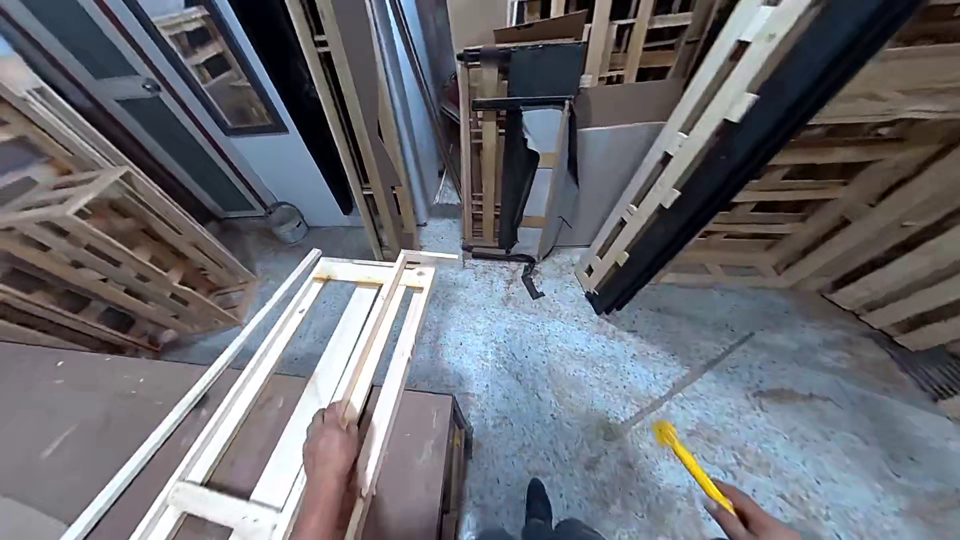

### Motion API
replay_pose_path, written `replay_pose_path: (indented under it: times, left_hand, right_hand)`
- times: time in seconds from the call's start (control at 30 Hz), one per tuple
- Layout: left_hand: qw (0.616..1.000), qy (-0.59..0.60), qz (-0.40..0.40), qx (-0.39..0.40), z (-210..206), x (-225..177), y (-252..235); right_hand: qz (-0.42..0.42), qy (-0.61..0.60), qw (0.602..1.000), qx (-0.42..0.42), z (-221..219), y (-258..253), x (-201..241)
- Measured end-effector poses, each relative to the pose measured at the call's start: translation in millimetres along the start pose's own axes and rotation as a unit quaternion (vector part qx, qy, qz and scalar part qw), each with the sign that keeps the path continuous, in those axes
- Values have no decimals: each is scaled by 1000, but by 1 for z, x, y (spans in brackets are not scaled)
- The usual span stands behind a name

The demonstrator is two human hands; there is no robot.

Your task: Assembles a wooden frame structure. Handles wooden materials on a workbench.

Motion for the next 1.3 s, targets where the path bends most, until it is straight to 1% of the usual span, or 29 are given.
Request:
replay_pose_path:
  times: [0.1, 0.17, 0.2, 0.27, 0.33, 0.4, 0.47, 0.53, 0.6, 0.7, 0.73, 0.8, 0.87, 0.97, 1.03, 1.13, 1.23, 1.3]
  left_hand:
    - [998, 5, 24, 52, -3, -9, -45]
    - [996, 1, 18, 84, -7, -15, -74]
    - [996, -7, 11, 91, -11, -19, -88]
    - [995, -20, -10, 96, -23, -22, -106]
    - [996, -18, -31, 81, -27, -26, -115]
    - [999, -28, -32, 27, -27, -31, -114]
    - [997, -65, -24, -18, -25, -34, -105]
    - [995, -92, -17, -34, -24, -38, -95]
    - [995, -87, -17, -37, -32, -39, -88]
    - [997, -70, -2, -24, -45, -50, -76]
    - [998, -58, 13, -12, -46, -57, -69]
    - [998, -37, 53, -16, -43, -71, -56]
    - [995, -29, 97, -18, -42, -78, -52]
    - [987, -39, 154, 22, -42, -81, -59]
    - [982, -54, 177, 48, -38, -85, -73]
    - [976, -69, 189, 85, -36, -93, -84]
    - [971, -77, 204, 102, -40, -95, -81]
    - [969, -88, 206, 104, -42, -95, -78]
  right_hand:
    - [39, 34, 997, 49, -7, -96, 109]
    - [72, 37, 994, 75, -12, -151, 175]
    - [90, 37, 991, 88, -15, -175, 202]
    - [119, 31, 986, 112, -25, -211, 240]
    - [126, 10, 983, 130, -37, -235, 264]
    - [137, -25, 980, 140, -48, -258, 281]
    - [124, -38, 978, 161, -57, -281, 293]
    - [97, -36, 975, 196, -61, -302, 309]
    - [75, -41, 970, 229, -65, -330, 334]
    - [69, -6, 961, 266, -73, -382, 386]
    - [70, 3, 957, 280, -79, -401, 404]
    - [63, 2, 948, 311, -91, -438, 438]
    - [44, -53, 939, 336, -101, -467, 471]
    - [22, -137, 927, 349, -117, -507, 510]
    - [26, -160, 920, 357, -129, -529, 532]
    - [32, -165, 908, 384, -149, -542, 561]
    - [34, -161, 889, 428, -169, -541, 581]
    - [27, -170, 878, 446, -181, -538, 587]
Point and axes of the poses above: each hand's wrist, its own y-axis away from the middle knuckle, its own z-axis out of the back of the hand, x = y × z, the point moved 2 cm from there along -y, towards the middle knuckle, and after that the axes turned 14 degrees about -y, right-handed, at the moved point
